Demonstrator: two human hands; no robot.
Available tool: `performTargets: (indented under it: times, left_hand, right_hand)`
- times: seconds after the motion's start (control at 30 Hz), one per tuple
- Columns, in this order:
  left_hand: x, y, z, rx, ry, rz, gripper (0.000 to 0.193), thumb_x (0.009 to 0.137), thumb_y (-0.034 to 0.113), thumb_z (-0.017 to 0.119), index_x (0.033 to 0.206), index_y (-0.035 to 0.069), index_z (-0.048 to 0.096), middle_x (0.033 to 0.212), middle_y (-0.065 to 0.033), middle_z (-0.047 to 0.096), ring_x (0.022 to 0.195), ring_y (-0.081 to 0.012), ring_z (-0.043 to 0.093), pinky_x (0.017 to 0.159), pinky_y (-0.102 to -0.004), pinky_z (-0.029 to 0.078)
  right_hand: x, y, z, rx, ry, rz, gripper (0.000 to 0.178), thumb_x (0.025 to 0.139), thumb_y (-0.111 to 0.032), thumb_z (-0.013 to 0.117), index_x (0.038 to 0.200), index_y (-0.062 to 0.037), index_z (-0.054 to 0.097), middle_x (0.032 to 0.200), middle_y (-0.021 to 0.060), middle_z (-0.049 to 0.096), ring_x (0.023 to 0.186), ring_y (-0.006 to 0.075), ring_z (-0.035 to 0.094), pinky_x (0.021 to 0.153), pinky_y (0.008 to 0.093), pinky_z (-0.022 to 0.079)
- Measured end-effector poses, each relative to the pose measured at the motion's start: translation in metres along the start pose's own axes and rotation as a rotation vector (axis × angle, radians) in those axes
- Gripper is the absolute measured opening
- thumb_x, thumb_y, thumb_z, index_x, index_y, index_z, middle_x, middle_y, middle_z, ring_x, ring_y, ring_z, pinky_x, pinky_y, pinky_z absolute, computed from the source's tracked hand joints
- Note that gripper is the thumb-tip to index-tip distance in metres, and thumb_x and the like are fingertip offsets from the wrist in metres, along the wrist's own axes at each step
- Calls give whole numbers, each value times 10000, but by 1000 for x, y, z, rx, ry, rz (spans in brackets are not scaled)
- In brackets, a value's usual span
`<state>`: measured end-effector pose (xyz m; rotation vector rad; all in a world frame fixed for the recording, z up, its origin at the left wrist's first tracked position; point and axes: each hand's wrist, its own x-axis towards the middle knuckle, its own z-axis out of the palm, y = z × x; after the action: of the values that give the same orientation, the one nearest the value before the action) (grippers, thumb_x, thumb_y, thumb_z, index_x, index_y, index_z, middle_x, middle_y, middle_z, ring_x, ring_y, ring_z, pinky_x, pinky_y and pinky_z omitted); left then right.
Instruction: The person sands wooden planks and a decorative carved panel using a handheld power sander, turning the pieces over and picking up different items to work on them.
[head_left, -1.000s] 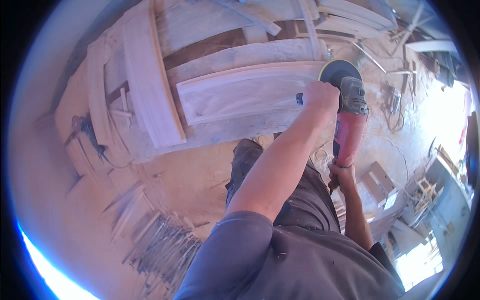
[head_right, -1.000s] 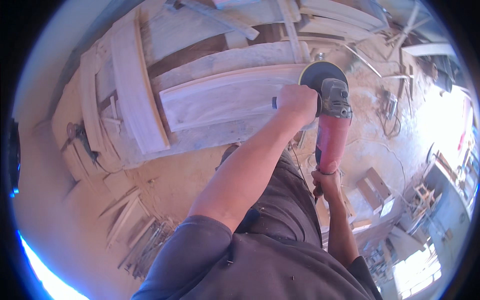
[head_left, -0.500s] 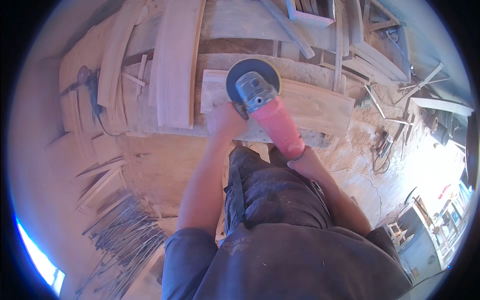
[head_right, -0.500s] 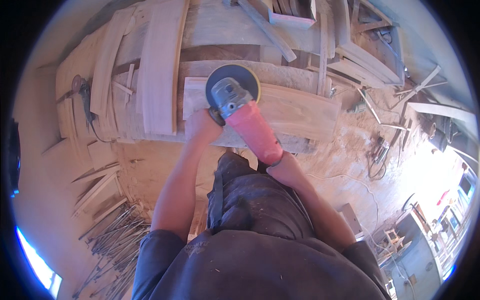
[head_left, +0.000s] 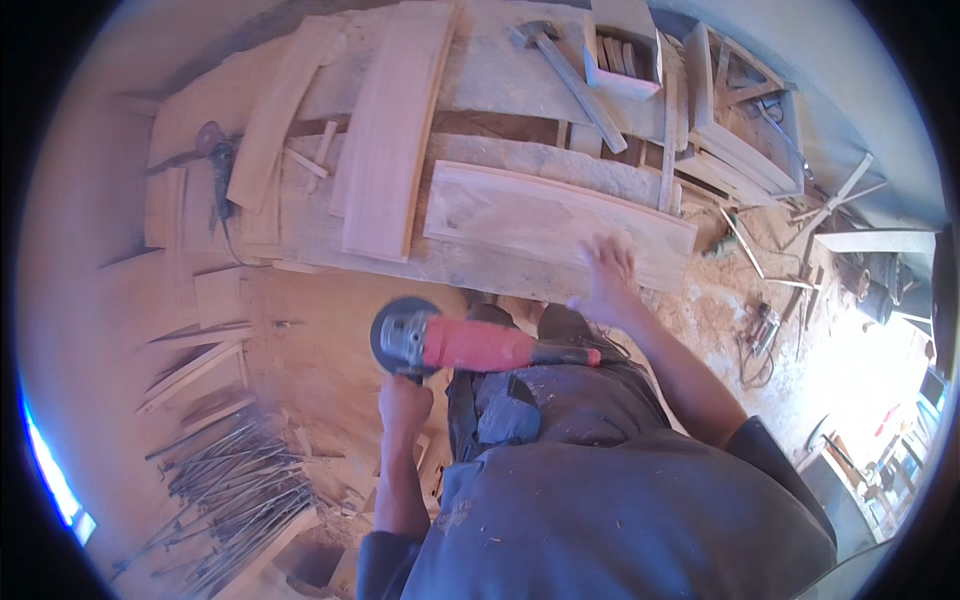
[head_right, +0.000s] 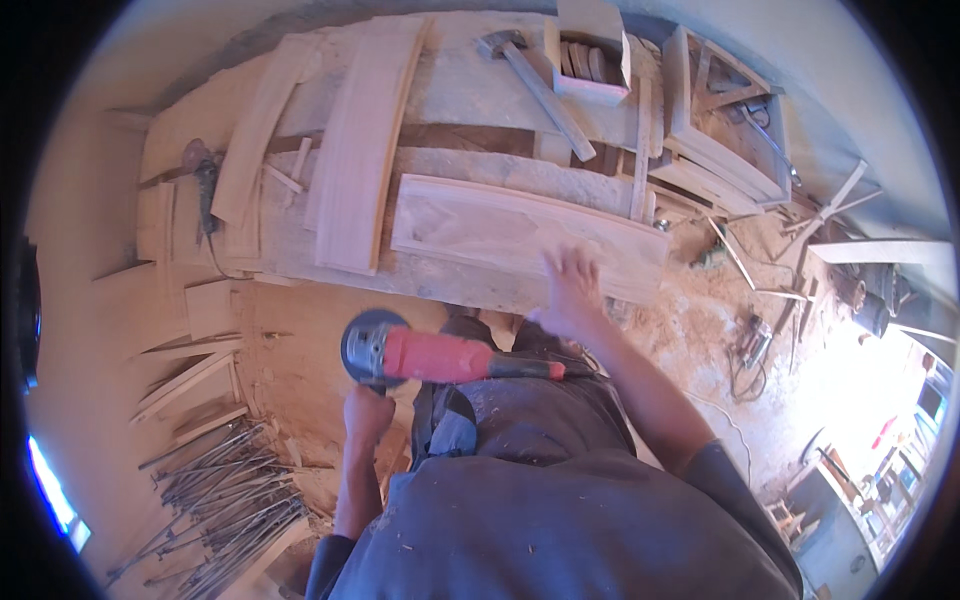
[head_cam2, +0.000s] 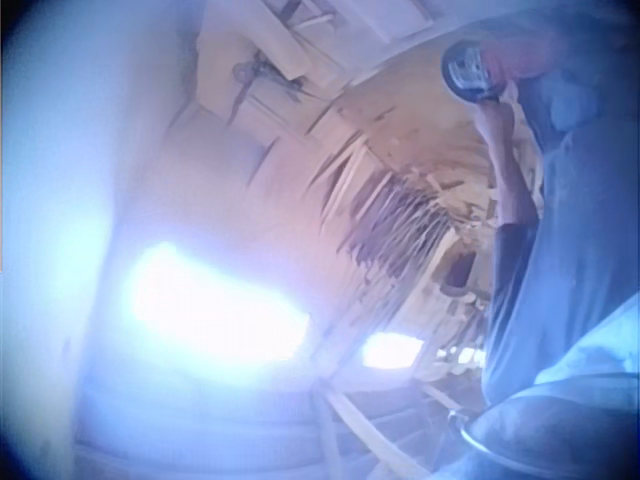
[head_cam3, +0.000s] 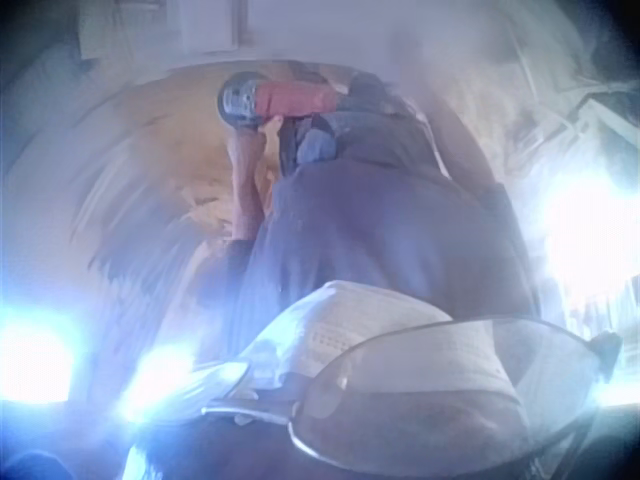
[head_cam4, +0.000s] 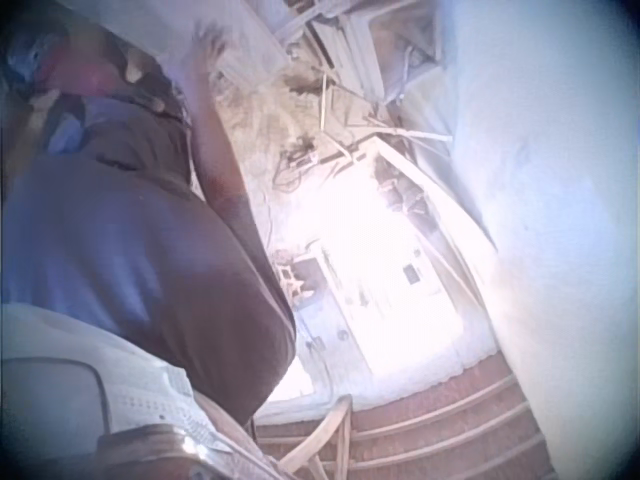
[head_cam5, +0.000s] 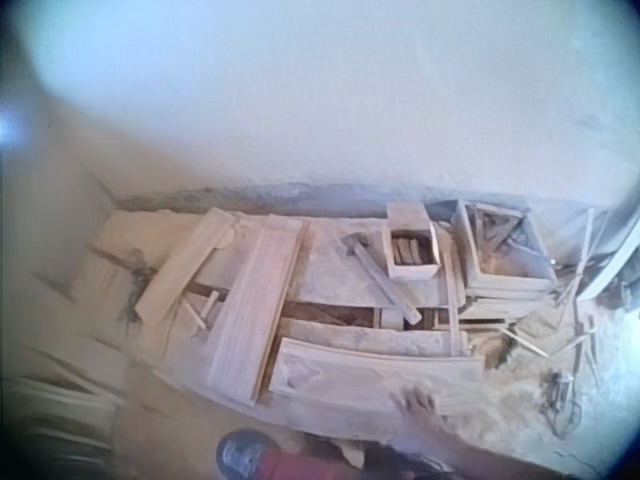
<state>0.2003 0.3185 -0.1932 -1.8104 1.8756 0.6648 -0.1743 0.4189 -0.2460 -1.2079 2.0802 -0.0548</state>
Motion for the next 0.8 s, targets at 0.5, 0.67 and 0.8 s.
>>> performTargets:
  times: [0.5,0.67,0.8]
  left_hand:
    - [-129,-85,42,-817,175,-400,34,676,7,613,676,-1,580,584,-71,582,499,-186,587,482,-355,445]
    - [-114,-147,98,-830,8,-458,112,665,63,647,662,-20,572,631,-55,590,621,-162,584,571,-369,448]
    - [-102,-159,102,-724,-20,-376,170,711,101,661,757,-60,630,723,-93,652,693,-193,636,629,-371,484]
  right_hand:
    - [50,37,-56,-369,-24,-302,902,742,-206,766,1540,-49,377,1374,261,576,1236,411,594,972,506,521]
    - [103,85,-124,455,273,-273,374,763,-27,647,1119,15,754,883,150,768,756,199,697,718,329,547]
    - [121,110,-110,775,61,-57,543,697,100,540,1212,63,708,998,98,754,787,117,674,756,241,537]
